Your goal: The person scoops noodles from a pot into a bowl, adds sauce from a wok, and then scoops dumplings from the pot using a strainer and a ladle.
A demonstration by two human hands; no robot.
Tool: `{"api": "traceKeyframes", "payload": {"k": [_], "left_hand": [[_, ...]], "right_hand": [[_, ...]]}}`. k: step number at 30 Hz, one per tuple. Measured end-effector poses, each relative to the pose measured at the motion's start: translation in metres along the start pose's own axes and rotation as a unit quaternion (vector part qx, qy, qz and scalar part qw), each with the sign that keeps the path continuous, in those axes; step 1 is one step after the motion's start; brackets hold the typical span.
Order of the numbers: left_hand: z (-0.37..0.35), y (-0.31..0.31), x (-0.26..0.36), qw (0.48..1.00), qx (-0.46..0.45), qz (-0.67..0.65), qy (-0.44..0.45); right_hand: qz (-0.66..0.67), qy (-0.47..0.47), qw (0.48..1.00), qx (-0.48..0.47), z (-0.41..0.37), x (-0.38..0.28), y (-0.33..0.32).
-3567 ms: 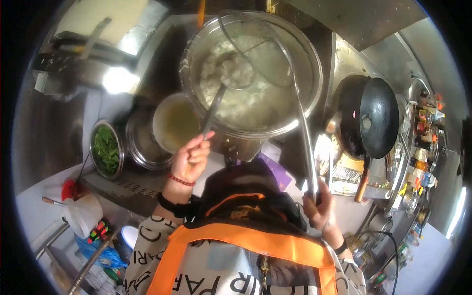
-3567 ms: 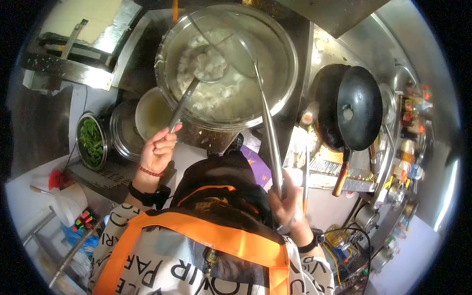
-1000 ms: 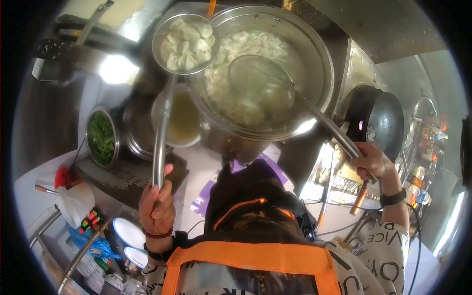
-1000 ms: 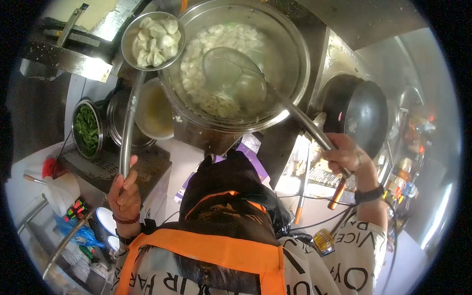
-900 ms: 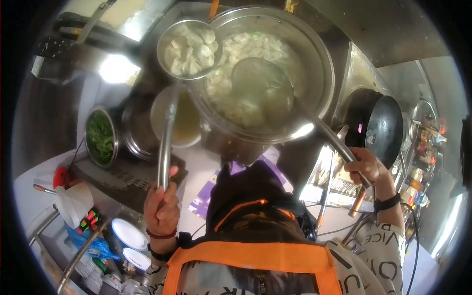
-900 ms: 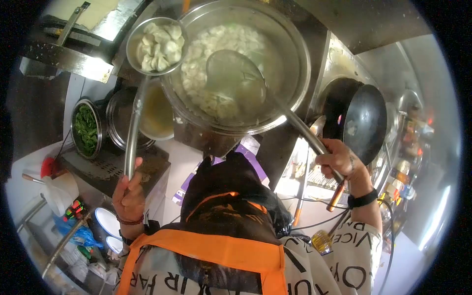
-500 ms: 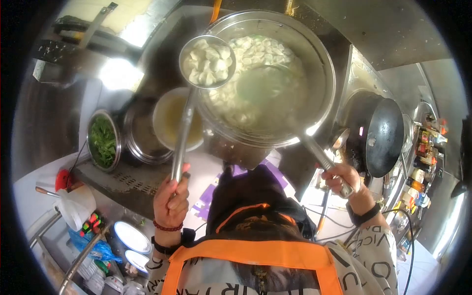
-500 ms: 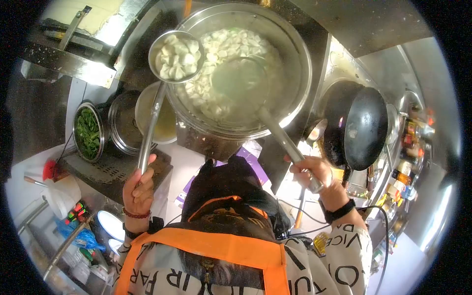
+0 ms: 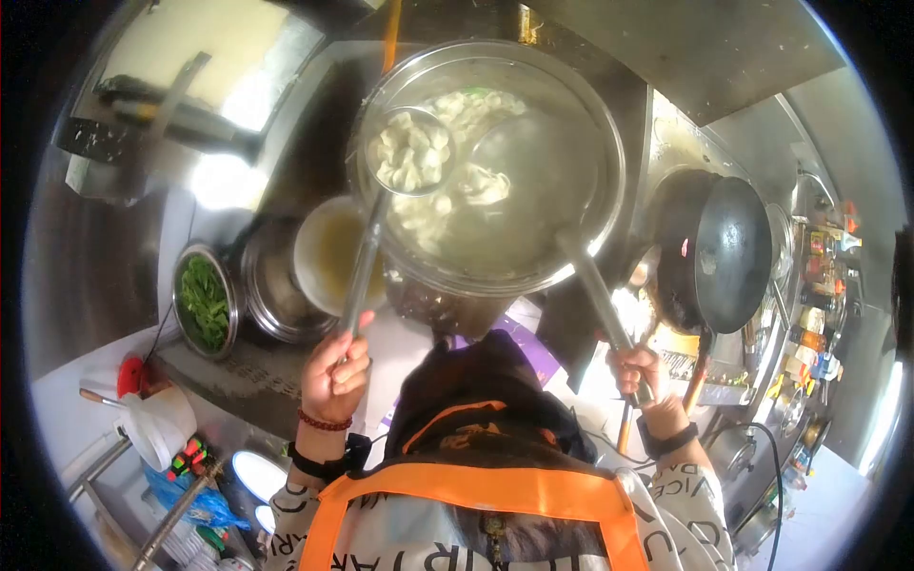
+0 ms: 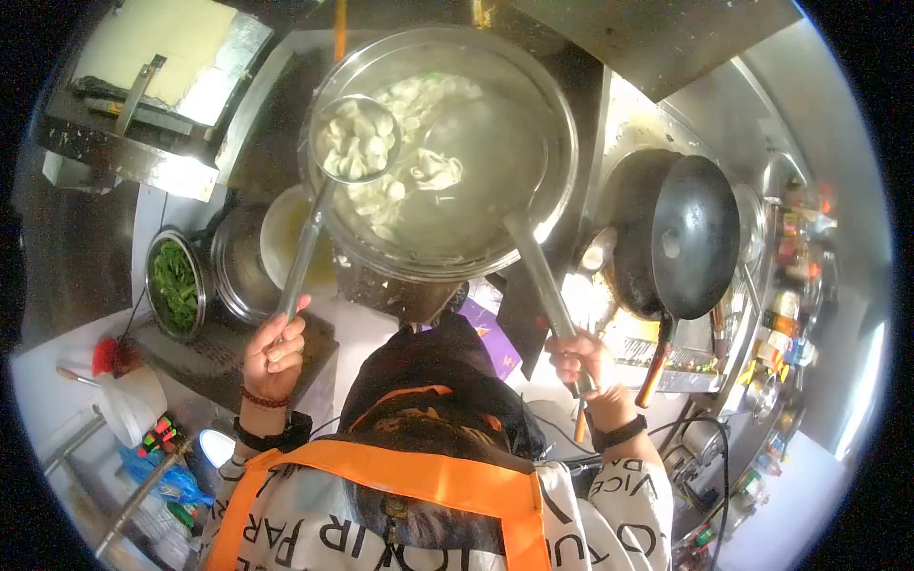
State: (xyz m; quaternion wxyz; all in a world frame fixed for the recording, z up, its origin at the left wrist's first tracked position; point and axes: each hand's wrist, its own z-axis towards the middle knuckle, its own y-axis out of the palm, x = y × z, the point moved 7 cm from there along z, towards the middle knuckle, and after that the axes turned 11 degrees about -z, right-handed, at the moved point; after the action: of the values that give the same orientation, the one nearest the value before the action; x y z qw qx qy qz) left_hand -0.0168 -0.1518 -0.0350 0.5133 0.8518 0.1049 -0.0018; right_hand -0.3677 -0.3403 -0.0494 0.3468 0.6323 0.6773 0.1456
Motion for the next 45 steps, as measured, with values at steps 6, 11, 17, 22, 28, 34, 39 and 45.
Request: {"api": "traceKeyframes", "payload": {"k": [6,11,17,22,28,34,39,45], "left_hand": [[0.010,-0.005,0.001,0.975,0.121,0.185,0.027],[0.040,-0.008,-0.015,0.974,0.152,0.167,0.012],[0.070,-0.012,-0.047,0.983,0.150,0.100,-0.023],[0.080,-0.007,-0.056,0.994,0.088,0.000,-0.072],[0.079,-0.002,-0.056,0.993,0.049,-0.048,-0.094],[0.063,-0.013,-0.047,0.981,-0.038,-0.150,-0.114],[0.055,-0.007,-0.040,0.977,-0.082,-0.156,-0.118],[0.023,0.035,-0.017,0.986,-0.107,-0.104,-0.077]], "right_hand": [[-0.050,-0.065,0.996,0.026,-0.023,0.012,0.008],[-0.209,-0.096,0.967,0.110,-0.034,0.017,0.046],[-0.293,-0.123,0.928,0.196,-0.030,0.028,0.066],[-0.315,-0.136,0.914,0.215,-0.028,0.040,0.065],[-0.338,-0.176,0.898,0.221,-0.029,0.041,0.069],[-0.359,-0.175,0.887,0.233,-0.036,0.031,0.075],[-0.581,-0.337,0.684,0.285,-0.035,0.016,0.039],[-0.246,-0.100,0.950,0.166,-0.055,0.004,0.047]]}}
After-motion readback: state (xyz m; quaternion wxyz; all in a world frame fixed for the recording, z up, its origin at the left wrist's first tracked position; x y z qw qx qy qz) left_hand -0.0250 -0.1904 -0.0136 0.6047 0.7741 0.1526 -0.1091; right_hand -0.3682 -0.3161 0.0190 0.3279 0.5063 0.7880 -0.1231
